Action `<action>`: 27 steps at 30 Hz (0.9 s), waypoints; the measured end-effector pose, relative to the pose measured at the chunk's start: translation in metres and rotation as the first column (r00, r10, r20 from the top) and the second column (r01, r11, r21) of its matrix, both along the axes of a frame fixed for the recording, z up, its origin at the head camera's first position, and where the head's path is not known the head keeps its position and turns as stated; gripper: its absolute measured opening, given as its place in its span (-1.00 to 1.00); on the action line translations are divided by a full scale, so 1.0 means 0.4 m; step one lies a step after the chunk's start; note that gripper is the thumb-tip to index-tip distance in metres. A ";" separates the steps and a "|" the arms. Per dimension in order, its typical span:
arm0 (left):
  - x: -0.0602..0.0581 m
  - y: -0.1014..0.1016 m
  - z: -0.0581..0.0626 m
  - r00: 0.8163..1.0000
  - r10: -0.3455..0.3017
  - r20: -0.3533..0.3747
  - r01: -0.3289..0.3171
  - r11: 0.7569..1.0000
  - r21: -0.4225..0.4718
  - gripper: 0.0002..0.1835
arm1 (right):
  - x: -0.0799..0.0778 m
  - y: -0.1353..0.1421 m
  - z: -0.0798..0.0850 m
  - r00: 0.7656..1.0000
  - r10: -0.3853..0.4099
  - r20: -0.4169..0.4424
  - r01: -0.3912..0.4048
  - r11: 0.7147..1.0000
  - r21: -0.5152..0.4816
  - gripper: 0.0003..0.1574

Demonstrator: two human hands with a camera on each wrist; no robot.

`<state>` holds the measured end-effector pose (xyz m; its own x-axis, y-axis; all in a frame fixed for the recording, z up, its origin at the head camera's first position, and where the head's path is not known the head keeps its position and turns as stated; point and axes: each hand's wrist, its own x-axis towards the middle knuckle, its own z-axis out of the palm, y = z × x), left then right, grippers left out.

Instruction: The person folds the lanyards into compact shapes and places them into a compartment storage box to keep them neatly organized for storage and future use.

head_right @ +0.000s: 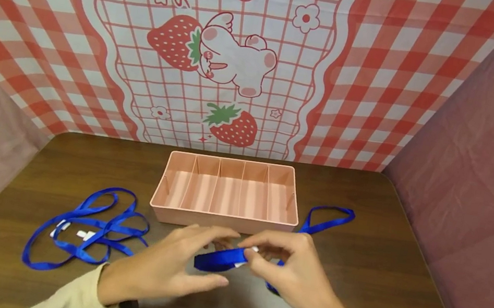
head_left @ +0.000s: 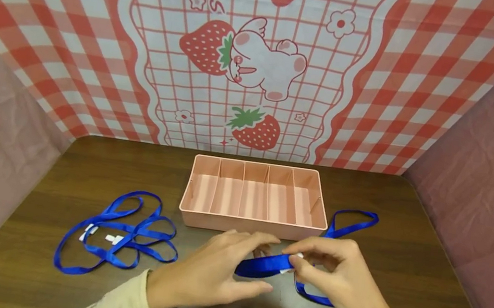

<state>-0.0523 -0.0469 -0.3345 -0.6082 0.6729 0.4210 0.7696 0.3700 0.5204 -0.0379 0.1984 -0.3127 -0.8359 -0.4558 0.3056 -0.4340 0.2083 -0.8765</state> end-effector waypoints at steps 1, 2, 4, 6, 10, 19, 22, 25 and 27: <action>-0.001 0.008 -0.001 1.000 -0.005 -0.006 0.005 1.000 -0.003 -0.48 | -0.001 -0.001 0.001 1.000 0.004 0.010 -0.004 1.000 0.005 -0.73; -0.003 0.014 -0.002 1.000 -0.015 -0.006 0.015 1.000 0.002 -0.55 | -0.001 -0.002 0.002 1.000 0.014 0.009 -0.014 1.000 0.004 -0.73; -0.005 0.024 -0.007 0.999 -0.037 -0.007 0.037 0.999 0.016 -0.71 | -0.002 -0.003 0.002 1.000 0.025 0.012 -0.025 1.000 0.008 -0.72; -0.008 0.026 -0.014 0.999 -0.051 -0.010 0.051 0.998 0.044 -0.83 | -0.003 0.000 0.000 1.000 0.024 0.005 -0.024 1.000 0.004 -0.72; -0.009 0.017 -0.026 0.994 -0.081 0.068 0.071 0.988 0.140 -0.90 | -0.003 0.012 -0.005 1.000 0.005 0.000 -0.005 1.000 -0.010 -0.73; -0.007 -0.006 -0.020 0.835 -0.205 0.510 0.082 0.964 0.254 -0.82 | -0.001 0.019 0.000 1.000 0.002 -0.005 -0.002 1.000 0.023 -0.70; -0.004 -0.008 -0.017 0.824 -0.190 0.534 0.069 0.969 0.238 -0.79 | -0.001 0.018 0.001 1.000 -0.007 -0.014 0.008 0.999 0.042 -0.68; -0.001 -0.011 -0.015 0.825 -0.181 0.536 0.068 0.972 0.224 -0.82 | 0.000 0.017 0.002 1.000 -0.013 -0.023 0.014 0.999 0.048 -0.68; 0.001 -0.013 -0.014 0.816 -0.177 0.550 0.067 0.975 0.213 -0.83 | 0.001 0.017 0.002 1.000 -0.011 -0.028 0.012 0.999 0.042 -0.68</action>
